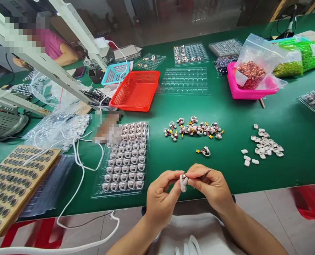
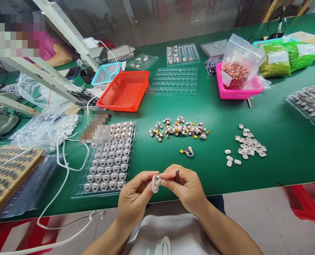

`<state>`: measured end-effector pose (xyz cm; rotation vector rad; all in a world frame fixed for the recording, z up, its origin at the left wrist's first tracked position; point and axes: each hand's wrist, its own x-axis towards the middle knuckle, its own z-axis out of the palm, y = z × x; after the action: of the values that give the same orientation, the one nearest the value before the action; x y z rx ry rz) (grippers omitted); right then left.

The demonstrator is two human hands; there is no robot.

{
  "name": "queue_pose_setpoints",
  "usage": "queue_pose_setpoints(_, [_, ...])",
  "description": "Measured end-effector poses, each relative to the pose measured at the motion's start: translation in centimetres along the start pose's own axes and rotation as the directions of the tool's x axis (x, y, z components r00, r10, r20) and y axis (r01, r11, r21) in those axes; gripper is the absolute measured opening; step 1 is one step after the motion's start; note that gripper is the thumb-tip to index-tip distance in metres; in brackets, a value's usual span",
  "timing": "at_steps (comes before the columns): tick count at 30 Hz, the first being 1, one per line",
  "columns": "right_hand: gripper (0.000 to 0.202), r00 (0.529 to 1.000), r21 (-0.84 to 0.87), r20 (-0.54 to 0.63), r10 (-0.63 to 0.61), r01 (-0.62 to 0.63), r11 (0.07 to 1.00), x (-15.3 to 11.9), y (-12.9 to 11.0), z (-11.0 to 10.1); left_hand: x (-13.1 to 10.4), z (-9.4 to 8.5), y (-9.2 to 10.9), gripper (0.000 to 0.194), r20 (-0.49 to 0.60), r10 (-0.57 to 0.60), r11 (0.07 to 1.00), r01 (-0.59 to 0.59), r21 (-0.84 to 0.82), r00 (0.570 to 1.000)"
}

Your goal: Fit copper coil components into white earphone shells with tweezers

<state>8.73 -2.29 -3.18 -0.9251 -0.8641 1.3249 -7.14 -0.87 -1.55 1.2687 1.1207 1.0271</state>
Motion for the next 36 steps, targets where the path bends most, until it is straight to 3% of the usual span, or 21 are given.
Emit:
queue_pose_setpoints(5, [0.006, 1.0, 0.02, 0.014, 0.0, -0.001, 1.0, 0.15, -0.07, -0.08, -0.14, -0.13, -0.26, 0.013, -0.001, 0.025, 0.999, -0.025, 0.047, 1.0])
queue_pose_setpoints(16, [0.006, 0.995, -0.155, 0.027, -0.098, 0.101, 0.983, -0.12, -0.25, -0.29, -0.25, -0.18, 0.0, 0.014, -0.007, 0.071, 0.991, -0.07, 0.117, 0.997])
queue_pose_setpoints(36, [0.013, 0.981, -0.278, 0.076, -0.177, 0.192, 0.941, -0.56, -0.06, -0.73, -0.25, -0.26, 0.05, 0.016, 0.006, 0.099, 0.983, -0.098, 0.153, 0.995])
